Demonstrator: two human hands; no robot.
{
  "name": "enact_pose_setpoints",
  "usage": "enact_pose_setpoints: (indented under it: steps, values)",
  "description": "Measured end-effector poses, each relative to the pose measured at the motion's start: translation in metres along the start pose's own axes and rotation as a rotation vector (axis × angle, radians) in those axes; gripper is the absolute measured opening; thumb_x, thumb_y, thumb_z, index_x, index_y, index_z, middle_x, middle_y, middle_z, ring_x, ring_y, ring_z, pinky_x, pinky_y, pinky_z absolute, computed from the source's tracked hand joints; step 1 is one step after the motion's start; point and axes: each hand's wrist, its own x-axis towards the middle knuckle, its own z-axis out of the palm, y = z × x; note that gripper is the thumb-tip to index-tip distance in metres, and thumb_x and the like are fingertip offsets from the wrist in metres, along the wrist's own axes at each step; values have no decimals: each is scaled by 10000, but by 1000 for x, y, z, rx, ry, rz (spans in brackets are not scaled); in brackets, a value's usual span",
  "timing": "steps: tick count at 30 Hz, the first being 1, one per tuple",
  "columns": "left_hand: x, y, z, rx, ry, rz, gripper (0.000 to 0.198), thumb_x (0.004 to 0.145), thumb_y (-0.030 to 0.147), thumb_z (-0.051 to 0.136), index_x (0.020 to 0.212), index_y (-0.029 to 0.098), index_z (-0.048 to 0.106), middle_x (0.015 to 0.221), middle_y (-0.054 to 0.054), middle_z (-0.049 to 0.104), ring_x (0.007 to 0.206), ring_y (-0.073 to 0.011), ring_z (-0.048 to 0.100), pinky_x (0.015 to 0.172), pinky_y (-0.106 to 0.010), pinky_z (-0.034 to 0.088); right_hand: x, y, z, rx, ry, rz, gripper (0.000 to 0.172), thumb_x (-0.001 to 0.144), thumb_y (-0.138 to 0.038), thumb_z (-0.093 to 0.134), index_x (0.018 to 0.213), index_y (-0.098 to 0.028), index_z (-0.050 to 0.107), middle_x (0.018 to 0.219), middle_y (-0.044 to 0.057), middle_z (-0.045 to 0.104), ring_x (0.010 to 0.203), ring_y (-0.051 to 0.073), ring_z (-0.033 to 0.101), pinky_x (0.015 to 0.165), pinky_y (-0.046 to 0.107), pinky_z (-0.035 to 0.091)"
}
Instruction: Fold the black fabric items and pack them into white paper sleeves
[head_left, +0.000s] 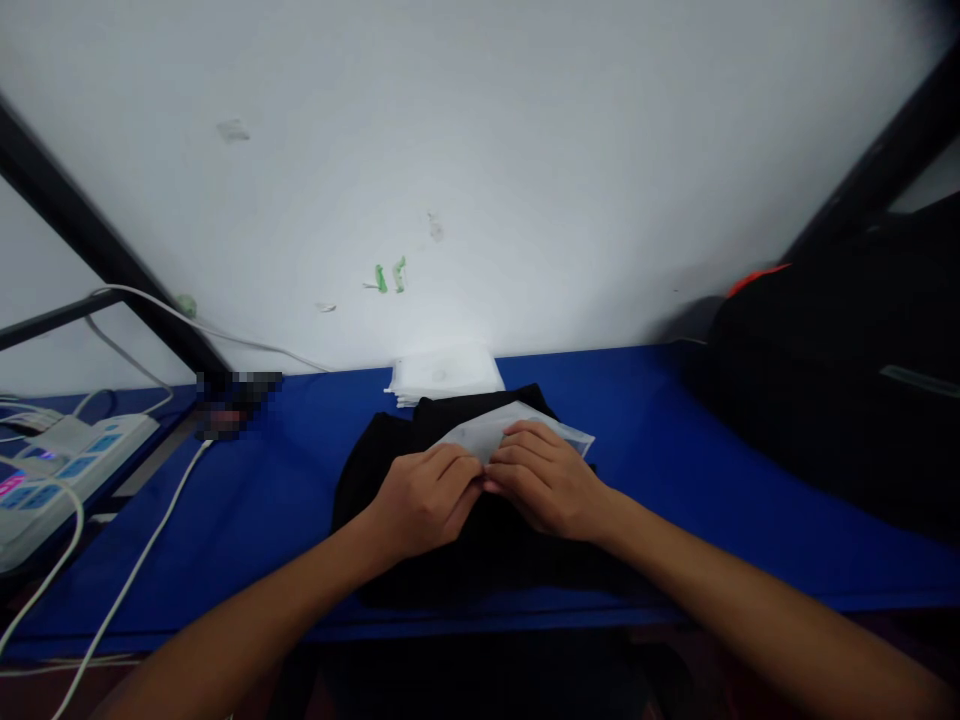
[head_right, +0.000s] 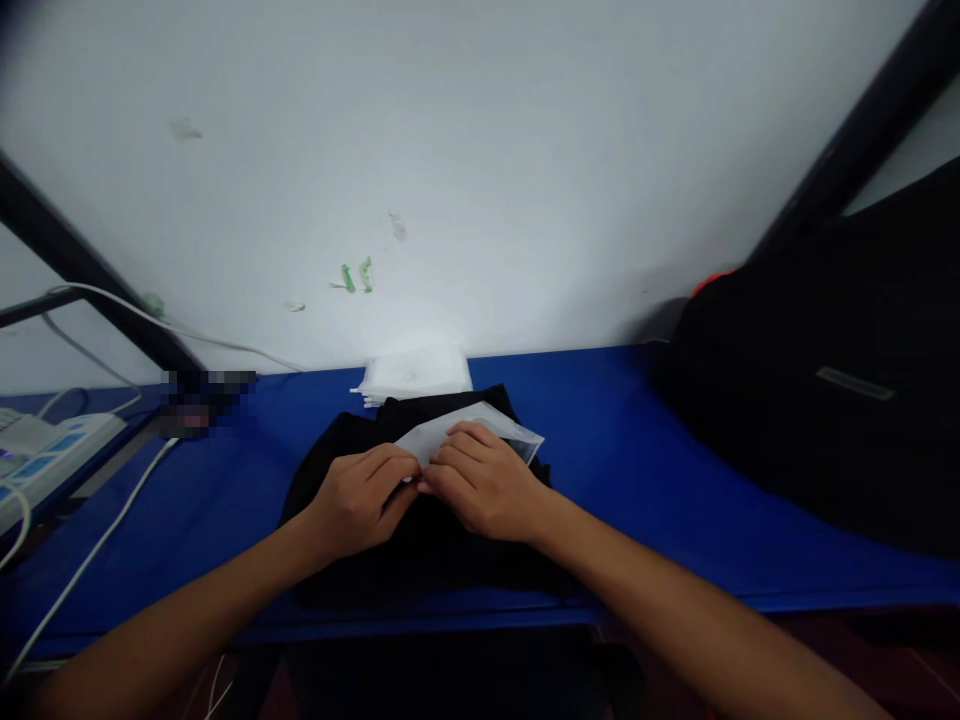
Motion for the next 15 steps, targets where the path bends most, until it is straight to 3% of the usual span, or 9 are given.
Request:
enact_pose_setpoints:
  steps: [4, 8, 12, 15]
  values:
    - [0, 0, 0, 11, -81, 3, 263, 940, 97, 397, 742, 144, 564, 653, -20, 576, 554, -118, 531, 504, -219, 451, -1, -1, 1, -30, -57, -25, 111, 945, -155, 520, 885, -159, 614, 752, 35, 678, 731, 171, 589, 822, 392, 519]
    - [-1, -7, -7, -70, -84, 3, 257, 941, 74, 386, 793, 145, 584, 700, -17, 594, 582, -104, 548, 509, -196, 433, 4, 1, -6, -86, -72, -49, 102, 938, -141, 530, 889, -149, 619, 817, 54, 701, 796, 187, 603, 849, 387, 509]
    - [1, -24, -25, -127, 107, -59, 110, 930, 107, 527, 865, 153, 603, 777, -14, 633, 655, -92, 591, 572, -178, 457, 0, 24, -25, -206, -116, -21, 140, 951, -120, 477, 911, -159, 605, 895, 76, 712, 826, 207, 590, 794, 383, 496]
    - [3, -39, -38, -109, 267, -164, 111, 909, 118, 592, 810, 166, 608, 683, 22, 603, 612, -83, 568, 582, -184, 448, -10, 52, -44, -324, -157, 76, 131, 945, -114, 484, 927, -178, 597, 908, 78, 710, 833, 217, 588, 752, 376, 477]
